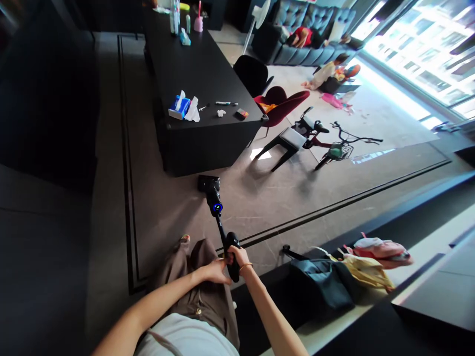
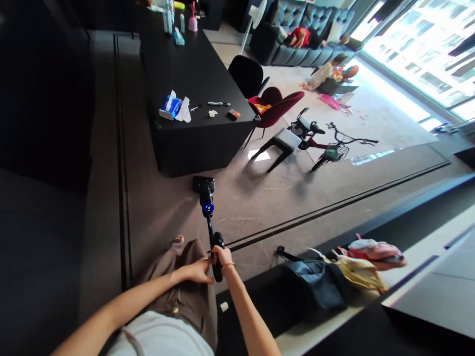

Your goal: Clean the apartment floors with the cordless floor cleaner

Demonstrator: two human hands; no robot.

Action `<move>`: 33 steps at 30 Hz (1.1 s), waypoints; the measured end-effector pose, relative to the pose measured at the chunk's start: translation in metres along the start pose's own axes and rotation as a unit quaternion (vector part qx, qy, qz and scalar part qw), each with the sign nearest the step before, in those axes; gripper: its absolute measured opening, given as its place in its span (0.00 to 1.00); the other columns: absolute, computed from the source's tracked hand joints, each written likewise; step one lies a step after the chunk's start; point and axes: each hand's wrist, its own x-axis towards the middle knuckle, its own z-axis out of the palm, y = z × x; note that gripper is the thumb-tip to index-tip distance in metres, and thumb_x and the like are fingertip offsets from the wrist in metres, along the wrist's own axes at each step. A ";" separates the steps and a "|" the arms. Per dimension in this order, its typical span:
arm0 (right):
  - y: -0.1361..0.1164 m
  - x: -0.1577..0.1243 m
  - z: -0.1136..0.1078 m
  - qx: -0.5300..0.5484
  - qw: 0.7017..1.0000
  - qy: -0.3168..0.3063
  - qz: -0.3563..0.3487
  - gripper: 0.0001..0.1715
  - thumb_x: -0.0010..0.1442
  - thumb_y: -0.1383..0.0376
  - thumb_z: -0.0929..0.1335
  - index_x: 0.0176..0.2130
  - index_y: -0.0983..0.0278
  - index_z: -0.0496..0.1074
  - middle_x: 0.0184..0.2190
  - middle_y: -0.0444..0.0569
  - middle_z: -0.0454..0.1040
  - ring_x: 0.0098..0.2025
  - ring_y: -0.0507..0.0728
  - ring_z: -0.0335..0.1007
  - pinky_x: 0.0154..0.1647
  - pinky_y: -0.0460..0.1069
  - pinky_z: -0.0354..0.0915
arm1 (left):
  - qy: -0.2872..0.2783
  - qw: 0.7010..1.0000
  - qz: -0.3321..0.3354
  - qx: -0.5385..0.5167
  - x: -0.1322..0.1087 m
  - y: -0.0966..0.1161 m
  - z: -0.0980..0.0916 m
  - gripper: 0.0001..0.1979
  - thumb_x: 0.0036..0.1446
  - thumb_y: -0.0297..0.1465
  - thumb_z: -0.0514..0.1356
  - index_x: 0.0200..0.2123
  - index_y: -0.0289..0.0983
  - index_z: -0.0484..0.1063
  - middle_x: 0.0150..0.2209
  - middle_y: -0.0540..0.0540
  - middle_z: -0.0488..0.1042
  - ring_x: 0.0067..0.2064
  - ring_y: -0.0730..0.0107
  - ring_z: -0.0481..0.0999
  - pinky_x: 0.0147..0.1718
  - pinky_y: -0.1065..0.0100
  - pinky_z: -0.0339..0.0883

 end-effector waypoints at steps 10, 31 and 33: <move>-0.154 0.041 0.020 0.343 0.919 -0.130 0.145 0.19 0.43 0.63 0.68 0.16 0.59 0.52 0.11 0.40 0.56 0.17 0.49 0.56 0.22 0.45 0.64 | 0.169 0.982 0.035 0.074 0.074 0.072 -0.106 0.28 0.39 0.29 0.66 0.48 0.35 0.68 0.48 0.41 0.75 0.51 0.56 0.73 0.55 0.59 0.65; -0.290 0.102 0.030 0.473 0.868 -0.131 0.073 0.22 0.43 0.64 0.69 0.19 0.60 0.48 0.14 0.37 0.53 0.19 0.47 0.57 0.30 0.46 0.69 | -0.047 0.980 0.032 0.189 0.171 0.176 -0.283 0.28 0.39 0.31 0.64 0.49 0.39 0.73 0.44 0.45 0.79 0.45 0.56 0.77 0.45 0.66 0.67; -0.301 0.114 0.044 0.486 0.863 -0.118 0.070 0.21 0.43 0.65 0.69 0.19 0.60 0.49 0.14 0.37 0.54 0.19 0.47 0.56 0.29 0.46 0.69 | -0.058 0.978 0.031 0.198 0.181 0.170 -0.307 0.27 0.40 0.31 0.65 0.48 0.38 0.73 0.45 0.44 0.79 0.45 0.55 0.77 0.46 0.65 0.67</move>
